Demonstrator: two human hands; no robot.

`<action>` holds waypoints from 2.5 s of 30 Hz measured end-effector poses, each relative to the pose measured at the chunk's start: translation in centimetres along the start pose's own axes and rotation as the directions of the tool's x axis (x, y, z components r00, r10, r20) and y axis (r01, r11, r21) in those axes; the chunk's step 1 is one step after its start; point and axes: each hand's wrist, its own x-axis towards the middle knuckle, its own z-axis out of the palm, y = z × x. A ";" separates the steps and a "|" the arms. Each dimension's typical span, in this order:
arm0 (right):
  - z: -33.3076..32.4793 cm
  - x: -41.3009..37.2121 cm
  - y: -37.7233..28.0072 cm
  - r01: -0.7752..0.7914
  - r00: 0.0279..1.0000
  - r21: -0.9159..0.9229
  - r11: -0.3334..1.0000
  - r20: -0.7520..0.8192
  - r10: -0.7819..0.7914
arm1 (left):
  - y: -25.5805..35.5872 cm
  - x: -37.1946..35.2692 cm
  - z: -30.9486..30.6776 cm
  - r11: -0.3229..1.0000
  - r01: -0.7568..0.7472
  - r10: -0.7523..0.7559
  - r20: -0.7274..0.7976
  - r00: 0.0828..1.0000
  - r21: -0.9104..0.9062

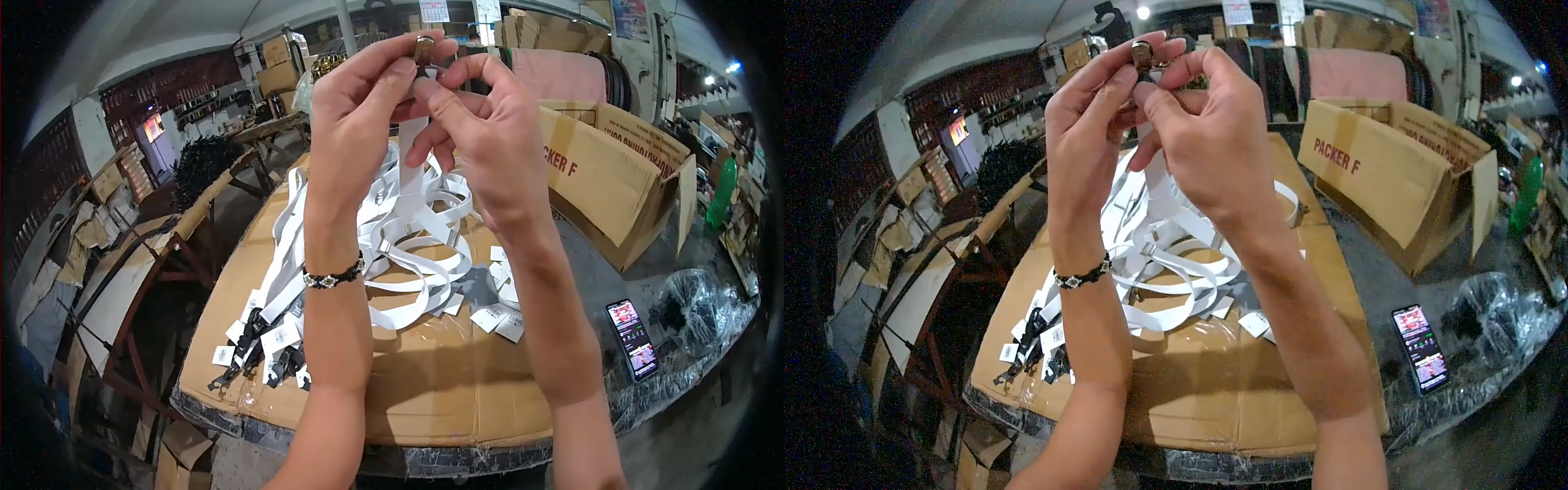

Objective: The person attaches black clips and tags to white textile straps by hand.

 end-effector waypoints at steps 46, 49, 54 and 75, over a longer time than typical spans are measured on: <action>-0.3 0.0 0.1 -0.136 0.984 0.052 0.989 0.126 0.129 | 1.3 -1.4 -2.7 0.844 -0.094 0.033 0.124 0.992 0.528; -0.3 0.0 0.0 -0.151 0.981 0.065 0.986 0.134 0.141 | 2.1 -1.5 -2.3 0.763 -0.125 0.066 0.117 0.991 0.634; -0.8 0.2 0.2 -0.153 0.973 0.114 0.982 0.189 0.129 | 2.1 -1.4 -1.8 0.750 -0.100 0.049 0.096 0.994 0.654; -3.5 1.6 0.1 0.361 0.927 -0.454 0.814 0.267 -0.263 | 2.1 -1.5 -2.9 0.846 -0.075 0.023 0.105 0.994 0.529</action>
